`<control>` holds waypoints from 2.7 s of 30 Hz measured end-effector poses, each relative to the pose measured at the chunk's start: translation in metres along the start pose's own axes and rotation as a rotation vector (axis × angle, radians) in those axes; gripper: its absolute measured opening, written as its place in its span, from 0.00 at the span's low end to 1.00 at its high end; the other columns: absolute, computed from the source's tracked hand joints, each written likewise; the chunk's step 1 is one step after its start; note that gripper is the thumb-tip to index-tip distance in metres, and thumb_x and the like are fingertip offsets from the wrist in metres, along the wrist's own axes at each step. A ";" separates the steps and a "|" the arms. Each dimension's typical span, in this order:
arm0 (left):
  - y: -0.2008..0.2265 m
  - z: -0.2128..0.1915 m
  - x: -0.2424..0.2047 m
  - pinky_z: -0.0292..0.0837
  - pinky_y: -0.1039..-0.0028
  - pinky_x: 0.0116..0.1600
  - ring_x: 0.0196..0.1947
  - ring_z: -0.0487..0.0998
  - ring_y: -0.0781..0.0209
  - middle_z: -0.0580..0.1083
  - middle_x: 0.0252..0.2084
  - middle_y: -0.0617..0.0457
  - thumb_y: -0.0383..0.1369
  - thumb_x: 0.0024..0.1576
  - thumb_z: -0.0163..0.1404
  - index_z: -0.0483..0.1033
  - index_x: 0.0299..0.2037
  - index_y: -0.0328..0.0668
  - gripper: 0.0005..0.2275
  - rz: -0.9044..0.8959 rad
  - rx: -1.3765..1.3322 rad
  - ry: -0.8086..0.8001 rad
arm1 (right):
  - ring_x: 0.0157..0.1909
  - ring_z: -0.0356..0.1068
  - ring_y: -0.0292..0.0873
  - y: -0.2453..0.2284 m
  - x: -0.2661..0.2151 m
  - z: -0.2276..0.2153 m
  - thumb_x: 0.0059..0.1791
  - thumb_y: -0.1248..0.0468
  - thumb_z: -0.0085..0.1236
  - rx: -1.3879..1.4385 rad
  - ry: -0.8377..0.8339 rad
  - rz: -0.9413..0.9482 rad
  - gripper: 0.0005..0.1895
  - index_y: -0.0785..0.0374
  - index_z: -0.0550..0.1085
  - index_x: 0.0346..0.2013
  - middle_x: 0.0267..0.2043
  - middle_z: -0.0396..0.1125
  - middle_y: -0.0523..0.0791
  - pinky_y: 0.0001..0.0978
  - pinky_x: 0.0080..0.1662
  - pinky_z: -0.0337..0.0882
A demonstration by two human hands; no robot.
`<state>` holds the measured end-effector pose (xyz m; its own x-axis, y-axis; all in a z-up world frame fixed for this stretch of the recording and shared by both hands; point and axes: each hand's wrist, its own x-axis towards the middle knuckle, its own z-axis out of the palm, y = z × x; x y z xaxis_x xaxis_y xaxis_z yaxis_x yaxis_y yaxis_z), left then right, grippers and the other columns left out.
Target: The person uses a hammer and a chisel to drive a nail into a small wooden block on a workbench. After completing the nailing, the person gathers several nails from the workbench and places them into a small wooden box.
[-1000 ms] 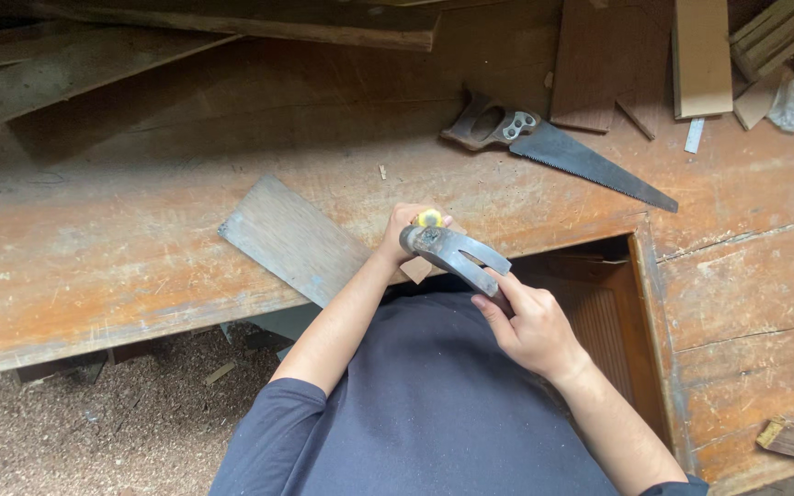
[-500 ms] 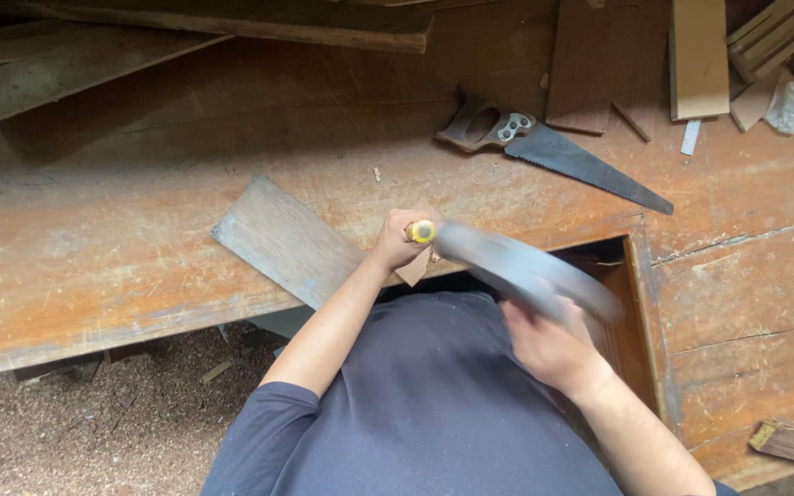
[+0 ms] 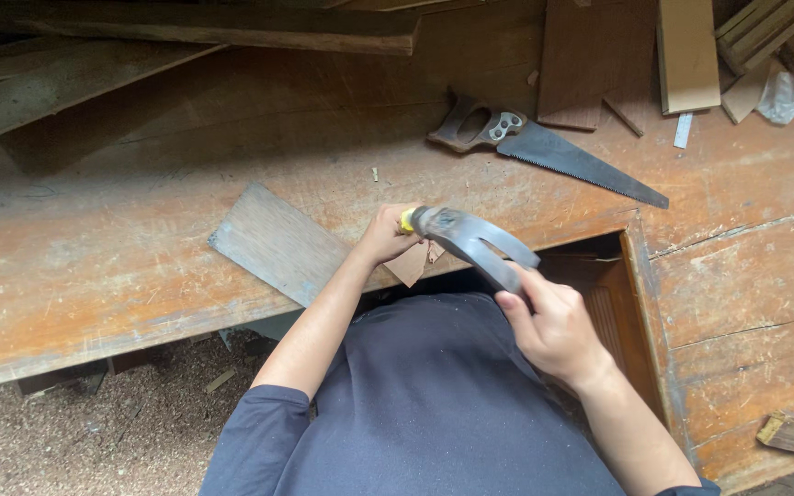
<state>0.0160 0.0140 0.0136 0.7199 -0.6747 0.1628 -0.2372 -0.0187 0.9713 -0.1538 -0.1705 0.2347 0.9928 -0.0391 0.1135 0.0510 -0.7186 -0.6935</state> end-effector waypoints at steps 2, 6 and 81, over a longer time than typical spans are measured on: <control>0.008 -0.002 0.001 0.76 0.69 0.39 0.32 0.81 0.59 0.80 0.34 0.49 0.34 0.55 0.62 0.80 0.41 0.39 0.09 -0.062 0.007 -0.031 | 0.31 0.74 0.46 -0.004 -0.006 -0.018 0.56 0.64 0.51 0.043 0.103 -0.160 0.14 0.72 0.71 0.52 0.30 0.70 0.49 0.37 0.36 0.74; 0.014 -0.003 0.001 0.76 0.69 0.39 0.31 0.81 0.58 0.80 0.32 0.48 0.37 0.56 0.62 0.81 0.39 0.40 0.09 -0.088 0.108 -0.038 | 0.28 0.70 0.36 -0.017 -0.020 -0.032 0.56 0.52 0.53 0.466 0.236 -0.024 0.19 0.67 0.73 0.49 0.30 0.71 0.44 0.25 0.28 0.68; 0.040 0.000 0.005 0.77 0.70 0.42 0.34 0.82 0.56 0.81 0.35 0.49 0.35 0.52 0.65 0.82 0.43 0.43 0.11 0.078 0.038 -0.089 | 0.28 0.74 0.54 0.000 -0.007 0.002 0.53 0.63 0.58 -0.084 -0.013 0.114 0.11 0.67 0.73 0.45 0.27 0.71 0.52 0.40 0.32 0.72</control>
<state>0.0101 0.0099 0.0533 0.6376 -0.7382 0.2202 -0.3162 0.0098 0.9486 -0.1609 -0.1687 0.2321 0.9929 -0.1152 0.0283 -0.0706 -0.7659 -0.6391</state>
